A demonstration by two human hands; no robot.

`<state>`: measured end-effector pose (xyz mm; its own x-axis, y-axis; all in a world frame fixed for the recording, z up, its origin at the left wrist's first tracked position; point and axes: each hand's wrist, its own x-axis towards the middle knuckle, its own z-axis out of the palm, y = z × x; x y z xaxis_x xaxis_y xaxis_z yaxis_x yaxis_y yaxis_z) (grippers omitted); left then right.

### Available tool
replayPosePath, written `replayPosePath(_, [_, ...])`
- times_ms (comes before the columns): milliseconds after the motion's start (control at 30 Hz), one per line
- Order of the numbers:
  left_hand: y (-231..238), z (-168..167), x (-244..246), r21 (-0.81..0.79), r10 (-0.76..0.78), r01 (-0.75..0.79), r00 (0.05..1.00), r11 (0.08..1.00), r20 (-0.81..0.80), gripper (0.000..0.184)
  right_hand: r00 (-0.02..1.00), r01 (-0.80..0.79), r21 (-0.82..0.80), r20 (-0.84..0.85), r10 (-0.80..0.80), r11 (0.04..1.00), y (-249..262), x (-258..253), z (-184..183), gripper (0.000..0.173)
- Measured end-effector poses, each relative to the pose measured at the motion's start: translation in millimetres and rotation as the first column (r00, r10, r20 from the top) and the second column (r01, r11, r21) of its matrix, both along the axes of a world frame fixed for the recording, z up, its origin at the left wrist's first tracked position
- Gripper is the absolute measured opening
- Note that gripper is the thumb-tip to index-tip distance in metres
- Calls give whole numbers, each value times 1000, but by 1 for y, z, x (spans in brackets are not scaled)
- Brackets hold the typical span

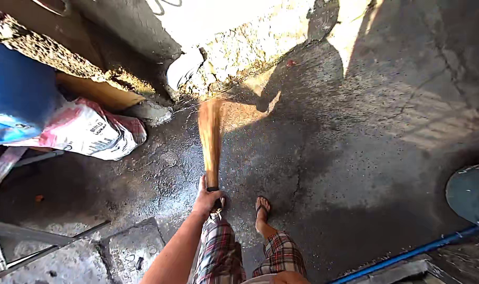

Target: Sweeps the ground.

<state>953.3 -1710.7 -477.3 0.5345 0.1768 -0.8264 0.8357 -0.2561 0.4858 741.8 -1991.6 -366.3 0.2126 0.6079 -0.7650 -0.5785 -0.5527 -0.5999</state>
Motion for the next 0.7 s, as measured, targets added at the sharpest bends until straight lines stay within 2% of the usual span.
replayPosePath(33, [9, 2, -3, 27, 117, -117, 993, 993, 14, 116, 996, 90, 48, 24, -91, 995, -11, -10, -10, 50])
replayPosePath(67, [15, 1, -1, 49, 218, -219, 976, 975, 19, 111, 994, 109, 70, -3, -109, 992, -21, -7, -12, 50])
replayPosePath(133, [11, -11, 14, 68, 430, -430, 903, 901, 14, 96, 995, 69, 48, -76, -65, 996, -37, 13, -3, 50])
replayPosePath(200, [-17, -27, 40, 41, 573, -572, 819, 819, -24, 76, 994, 68, 3, -82, -68, 998, -52, 25, -2, 51])
replayPosePath(233, [-42, -37, 53, 20, 574, -574, 817, 818, -56, 68, 994, 72, -11, -85, -73, 997, -60, 32, -2, 51])
replayPosePath(267, [-71, -49, 62, -8, 514, -517, 853, 856, -88, 64, 993, 88, -24, -80, -90, 996, -67, 38, -2, 51])
replayPosePath(333, [-136, -72, 72, -87, 190, -207, 967, 975, -172, 88, 991, 108, -34, -72, -110, 994, -84, 48, -6, 51])
replayPosePath(367, [-168, -83, 77, -137, -15, -13, 979, 991, -205, 102, 991, 104, -39, -76, -107, 994, -93, 54, -11, 51])
replayPosePath(433, [-219, -90, 89, -264, -338, 283, 921, 922, -195, 118, 991, 107, -47, -80, -110, 993, -110, 65, -25, 53])
replayPosePath(467, [-232, -85, 88, -322, -419, 353, 894, 878, -160, 119, 989, 128, -48, -73, -132, 991, -119, 66, -30, 54])
replayPosePath(533, [-235, -54, 85, -364, -483, 424, 871, 829, -85, 115, 988, 133, -17, -77, -134, 991, -131, 86, -30, 51])
replayPosePath(633, [-245, -11, 108, -313, -572, 544, 820, 779, -1, 105, 995, 97, 27, -15, -97, 995, -146, 127, -20, 46])
replayPosePath(700, [-277, -1, 145, -277, -612, 597, 790, 753, 39, 99, 1000, 13, 21, -15, -13, 1000, -156, 154, -11, 47])
